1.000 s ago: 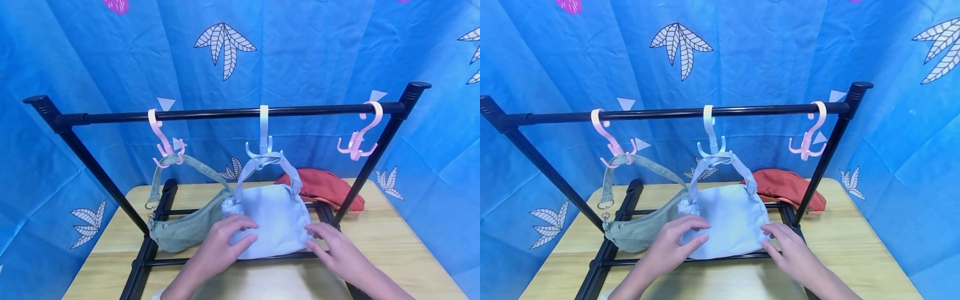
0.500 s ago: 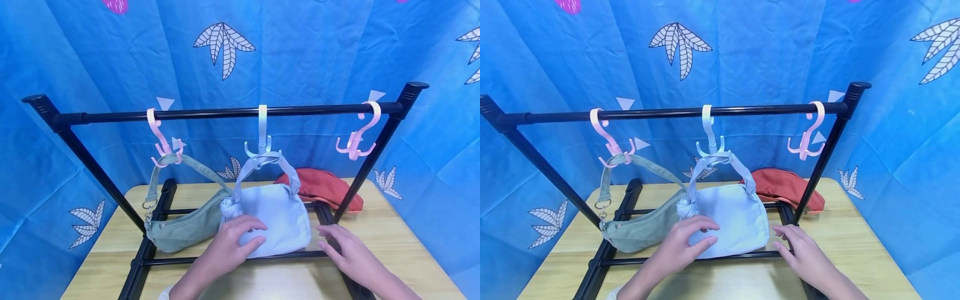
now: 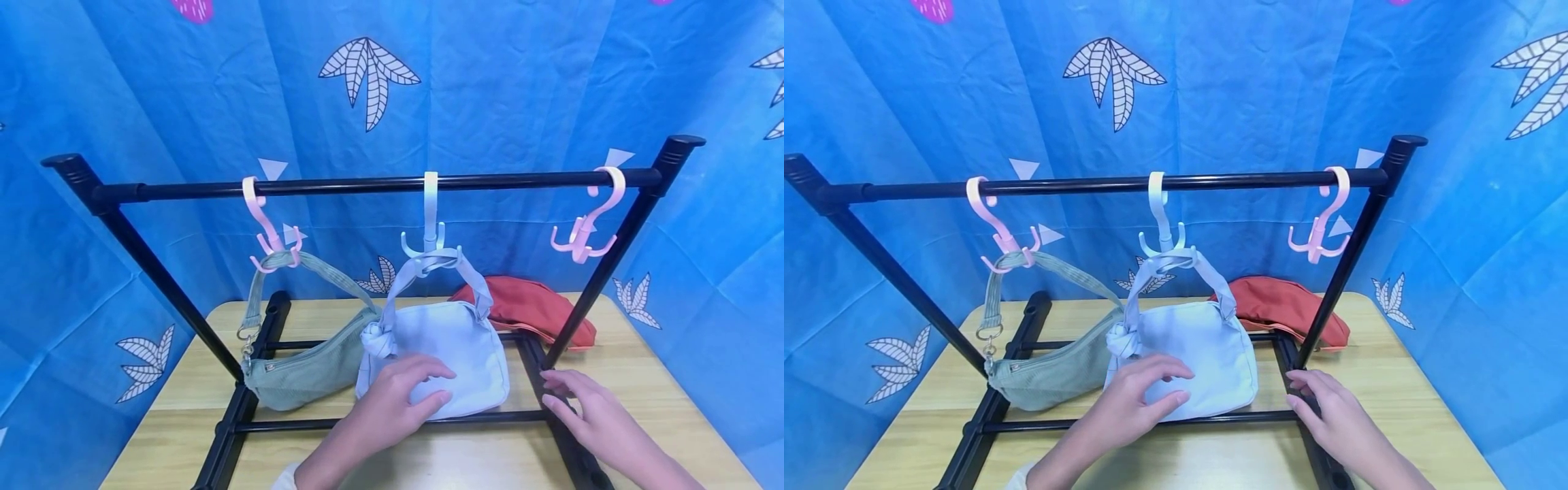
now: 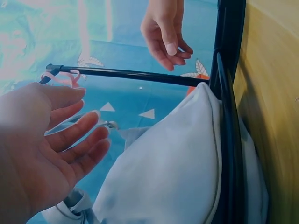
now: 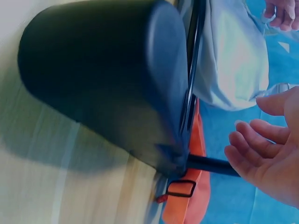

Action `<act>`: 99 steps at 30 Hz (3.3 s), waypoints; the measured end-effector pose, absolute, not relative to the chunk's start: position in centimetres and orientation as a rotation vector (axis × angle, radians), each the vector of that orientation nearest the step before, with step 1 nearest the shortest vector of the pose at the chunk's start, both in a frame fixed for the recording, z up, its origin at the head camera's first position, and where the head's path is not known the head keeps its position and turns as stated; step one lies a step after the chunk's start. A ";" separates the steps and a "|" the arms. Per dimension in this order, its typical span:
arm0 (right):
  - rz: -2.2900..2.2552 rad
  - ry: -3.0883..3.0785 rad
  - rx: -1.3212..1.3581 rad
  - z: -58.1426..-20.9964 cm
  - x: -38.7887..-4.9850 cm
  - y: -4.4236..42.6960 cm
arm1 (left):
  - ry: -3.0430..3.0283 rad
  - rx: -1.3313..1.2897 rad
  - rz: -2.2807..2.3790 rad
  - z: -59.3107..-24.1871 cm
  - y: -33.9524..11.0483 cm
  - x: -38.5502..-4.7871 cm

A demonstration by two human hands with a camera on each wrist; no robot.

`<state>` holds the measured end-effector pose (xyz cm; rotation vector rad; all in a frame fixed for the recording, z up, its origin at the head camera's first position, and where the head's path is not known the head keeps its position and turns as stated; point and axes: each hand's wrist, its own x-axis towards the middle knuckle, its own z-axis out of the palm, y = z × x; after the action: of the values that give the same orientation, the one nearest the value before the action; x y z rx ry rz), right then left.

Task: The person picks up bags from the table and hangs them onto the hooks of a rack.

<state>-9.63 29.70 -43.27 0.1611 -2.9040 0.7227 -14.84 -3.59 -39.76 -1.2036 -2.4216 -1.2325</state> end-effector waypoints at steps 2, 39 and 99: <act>0.725 -2.901 0.151 -43.3 -9.6 30.0 | -2.421 -1.215 -1.222 -39.8 -3.3 -14.8; 0.604 -2.717 0.111 -45.1 -12.6 34.3 | -2.404 -1.342 -1.155 -40.6 0.6 -15.0; 0.611 -2.724 0.309 -48.4 -19.9 35.5 | -2.609 -1.466 -0.946 -41.8 6.4 -15.0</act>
<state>-19.90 35.55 -48.36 0.3093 -2.7239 0.6105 -14.99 6.42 -41.85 -1.4658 -2.6088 -0.9463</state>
